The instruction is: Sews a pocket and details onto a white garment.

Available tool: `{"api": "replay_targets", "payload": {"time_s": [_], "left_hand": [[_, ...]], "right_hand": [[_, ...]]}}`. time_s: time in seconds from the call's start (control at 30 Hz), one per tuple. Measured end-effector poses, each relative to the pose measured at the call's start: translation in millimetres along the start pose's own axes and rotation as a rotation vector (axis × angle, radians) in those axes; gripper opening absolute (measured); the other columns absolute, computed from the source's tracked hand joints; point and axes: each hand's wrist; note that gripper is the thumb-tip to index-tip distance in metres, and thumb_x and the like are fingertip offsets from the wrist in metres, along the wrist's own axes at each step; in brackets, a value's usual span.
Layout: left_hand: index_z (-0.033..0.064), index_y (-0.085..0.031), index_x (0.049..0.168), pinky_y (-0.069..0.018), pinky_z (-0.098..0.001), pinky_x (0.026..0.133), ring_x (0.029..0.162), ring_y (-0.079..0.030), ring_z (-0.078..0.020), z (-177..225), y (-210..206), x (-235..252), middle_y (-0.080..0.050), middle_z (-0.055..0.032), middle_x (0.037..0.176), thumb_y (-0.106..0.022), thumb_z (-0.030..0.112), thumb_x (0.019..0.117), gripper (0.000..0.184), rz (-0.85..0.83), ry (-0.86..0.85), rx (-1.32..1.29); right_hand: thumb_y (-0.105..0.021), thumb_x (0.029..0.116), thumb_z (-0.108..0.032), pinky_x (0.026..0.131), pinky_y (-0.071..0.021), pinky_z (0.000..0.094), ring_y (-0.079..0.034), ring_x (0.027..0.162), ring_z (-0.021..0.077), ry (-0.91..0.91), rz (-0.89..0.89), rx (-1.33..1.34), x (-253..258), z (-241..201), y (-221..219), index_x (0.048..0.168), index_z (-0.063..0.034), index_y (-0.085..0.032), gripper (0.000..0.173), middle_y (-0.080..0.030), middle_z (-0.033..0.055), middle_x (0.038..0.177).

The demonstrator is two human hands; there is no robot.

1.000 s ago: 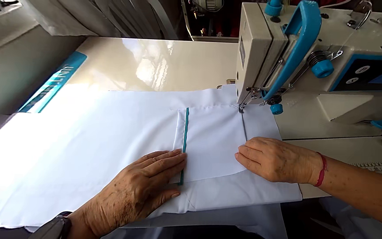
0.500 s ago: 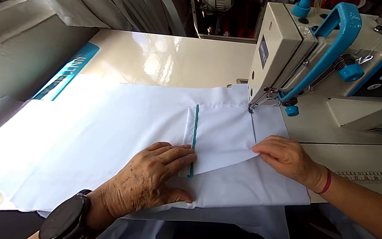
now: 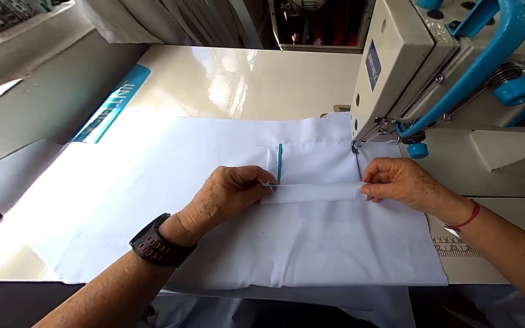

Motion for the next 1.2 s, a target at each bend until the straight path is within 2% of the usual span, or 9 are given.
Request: {"api": "replay_targets", "payload": {"time_s": [0.2, 0.6, 0.73, 0.8, 0.87, 0.93, 1.0, 1.07, 1.2], "left_hand": [[0.0097, -0.077, 0.09, -0.0559, -0.0126, 0.065, 0.069, -0.067, 0.0025, -7, 2, -10, -0.075, 0.006, 0.083, -0.069, -0.001, 0.0817, 0.016, 0.018, -0.042, -0.149], [0.0105, -0.078, 0.085, -0.0563, -0.0114, 0.071, 0.081, -0.069, 0.0047, -10, 3, -14, -0.077, 0.0054, 0.094, -0.061, 0.007, 0.0817, 0.018, -0.011, -0.147, 0.024], [0.0087, -0.078, 0.087, -0.0577, -0.0134, 0.078, 0.088, -0.07, 0.0035, -8, 3, -17, -0.076, 0.0031, 0.097, -0.066, 0.019, 0.088, 0.017, -0.034, -0.214, 0.099], [0.0071, -0.078, 0.086, -0.0578, -0.014, 0.078, 0.086, -0.07, 0.0021, -6, -3, -18, -0.076, 0.0015, 0.094, -0.072, 0.018, 0.0874, 0.013, 0.008, -0.212, 0.108], [0.0042, -0.074, 0.091, -0.0564, -0.0136, 0.074, 0.079, -0.068, 0.002, -4, -9, -19, -0.075, 0.0011, 0.088, -0.074, 0.014, 0.0844, 0.012, 0.051, -0.174, 0.101], [0.0024, -0.067, 0.106, -0.0569, -0.0147, 0.074, 0.078, -0.069, 0.0013, -2, -9, -21, -0.074, 0.0012, 0.089, -0.075, 0.012, 0.0851, 0.024, 0.032, -0.167, 0.103], [-0.0003, -0.073, 0.102, -0.0555, -0.0181, 0.083, 0.088, -0.069, -0.0039, -8, -5, -25, -0.075, -0.0034, 0.093, -0.07, 0.01, 0.0885, 0.017, -0.021, -0.332, 0.153], [0.0055, -0.079, 0.094, -0.0535, -0.0264, 0.094, 0.102, -0.07, -0.0129, -14, 4, -28, -0.077, -0.0054, 0.099, -0.06, 0.007, 0.0914, 0.019, -0.121, -0.52, 0.237], [0.0113, -0.081, 0.101, -0.0481, -0.0361, 0.106, 0.118, -0.065, -0.0184, -18, 21, -35, -0.075, -0.0034, 0.114, -0.051, 0.006, 0.091, 0.032, -0.257, -0.565, 0.309]], "right_hand": [[-0.068, 0.0832, 0.014, 0.06, -0.0572, 0.0177, -0.068, 0.061, 0.0055, 0.031, 0.008, 0.039, 3, 4, -1, 0.083, -0.0054, -0.074, 0.02, -0.072, 0.0005, 0.069], [-0.067, 0.0868, 0.01, 0.06, -0.054, 0.0156, -0.066, 0.061, 0.0022, -0.033, -0.015, -0.111, 2, -5, 2, 0.084, -0.0068, -0.079, 0.021, -0.072, -0.0013, 0.068], [-0.062, 0.0853, -0.014, 0.054, -0.0489, 0.0133, -0.061, 0.06, -0.0051, 0.177, -0.022, -0.366, -3, 4, 2, 0.09, -0.0142, -0.077, 0.016, -0.068, -0.0098, 0.069], [-0.074, 0.0826, -0.03, 0.056, -0.0527, 0.0157, -0.063, 0.062, -0.0025, 0.232, 0.058, -0.464, -9, 8, -9, 0.09, -0.0146, -0.074, 0.017, -0.067, -0.0088, 0.071], [-0.076, 0.0805, -0.024, 0.054, -0.0508, 0.0202, -0.061, 0.06, 0.0034, 0.304, 0.191, -0.531, -13, 15, -24, 0.09, -0.0105, -0.069, 0.018, -0.064, -0.0035, 0.07], [-0.072, 0.0817, -0.02, 0.058, -0.052, 0.0188, -0.063, 0.064, 0.0038, 0.391, 0.259, -0.566, -16, 22, -30, 0.098, -0.0083, -0.07, 0.02, -0.066, -0.002, 0.075], [-0.065, 0.0863, -0.02, 0.068, -0.0519, 0.0132, -0.063, 0.075, 0.0011, 0.561, 0.264, -0.614, -18, 32, -27, 0.097, -0.0088, -0.077, 0.02, -0.067, -0.003, 0.082], [-0.057, 0.0917, -0.011, 0.077, -0.051, 0.0193, -0.062, 0.086, 0.0105, 0.785, 0.208, -0.706, -22, 41, -23, 0.093, -0.0086, -0.08, 0.024, -0.068, 0.0024, 0.087], [-0.05, 0.096, -0.001, 0.089, -0.0542, 0.0292, -0.066, 0.098, 0.0223, 0.922, 0.124, -0.84, -29, 50, -18, 0.104, -0.0088, -0.08, 0.032, -0.071, 0.0088, 0.096]]}}
Point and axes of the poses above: each hand's wrist, its own x-axis towards the middle knuckle, its own y-axis out of the back of the hand, z = x × y
